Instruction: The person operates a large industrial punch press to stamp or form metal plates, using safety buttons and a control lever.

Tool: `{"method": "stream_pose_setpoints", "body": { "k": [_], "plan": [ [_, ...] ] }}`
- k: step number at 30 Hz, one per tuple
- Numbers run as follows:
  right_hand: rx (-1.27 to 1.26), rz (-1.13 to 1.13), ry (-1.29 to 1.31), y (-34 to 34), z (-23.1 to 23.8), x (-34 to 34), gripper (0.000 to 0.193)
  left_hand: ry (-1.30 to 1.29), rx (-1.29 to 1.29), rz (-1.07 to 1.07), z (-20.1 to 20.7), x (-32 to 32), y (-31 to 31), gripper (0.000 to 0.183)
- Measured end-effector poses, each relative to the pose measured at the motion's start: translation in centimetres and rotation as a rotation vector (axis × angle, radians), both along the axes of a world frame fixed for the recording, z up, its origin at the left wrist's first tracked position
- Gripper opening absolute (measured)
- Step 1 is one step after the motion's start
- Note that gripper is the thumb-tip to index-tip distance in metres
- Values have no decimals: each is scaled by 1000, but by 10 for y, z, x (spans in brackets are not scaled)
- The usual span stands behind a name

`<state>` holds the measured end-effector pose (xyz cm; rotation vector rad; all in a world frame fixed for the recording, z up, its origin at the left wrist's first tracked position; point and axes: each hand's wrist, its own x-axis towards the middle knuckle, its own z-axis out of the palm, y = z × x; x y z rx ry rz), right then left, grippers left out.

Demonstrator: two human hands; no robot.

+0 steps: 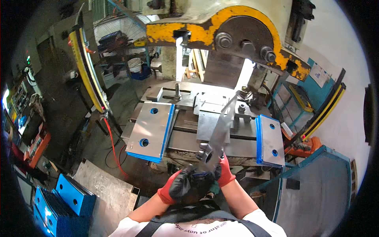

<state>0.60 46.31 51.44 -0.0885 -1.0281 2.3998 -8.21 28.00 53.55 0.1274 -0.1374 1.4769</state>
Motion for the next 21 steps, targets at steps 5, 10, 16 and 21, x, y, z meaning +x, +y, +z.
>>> {"method": "stream_pose_setpoints", "body": {
  "k": [5, 10, 16, 21],
  "plan": [
    [261, -306, -61, -17, 7, -31, 63, 875, -68, 990, -13, -33, -22, 42],
    [420, -252, -233, -45, 36, -70, 66, 940, -441, 1277, -19, -63, -64, 38],
    [969, -285, -292, -32, 13, -142, 64, 994, -731, 1321, -14, -111, -85, 17],
    [1025, -122, -330, -13, 15, -175, 65, 1067, -807, 1257, -8, -133, -83, 21]
  ]
}}
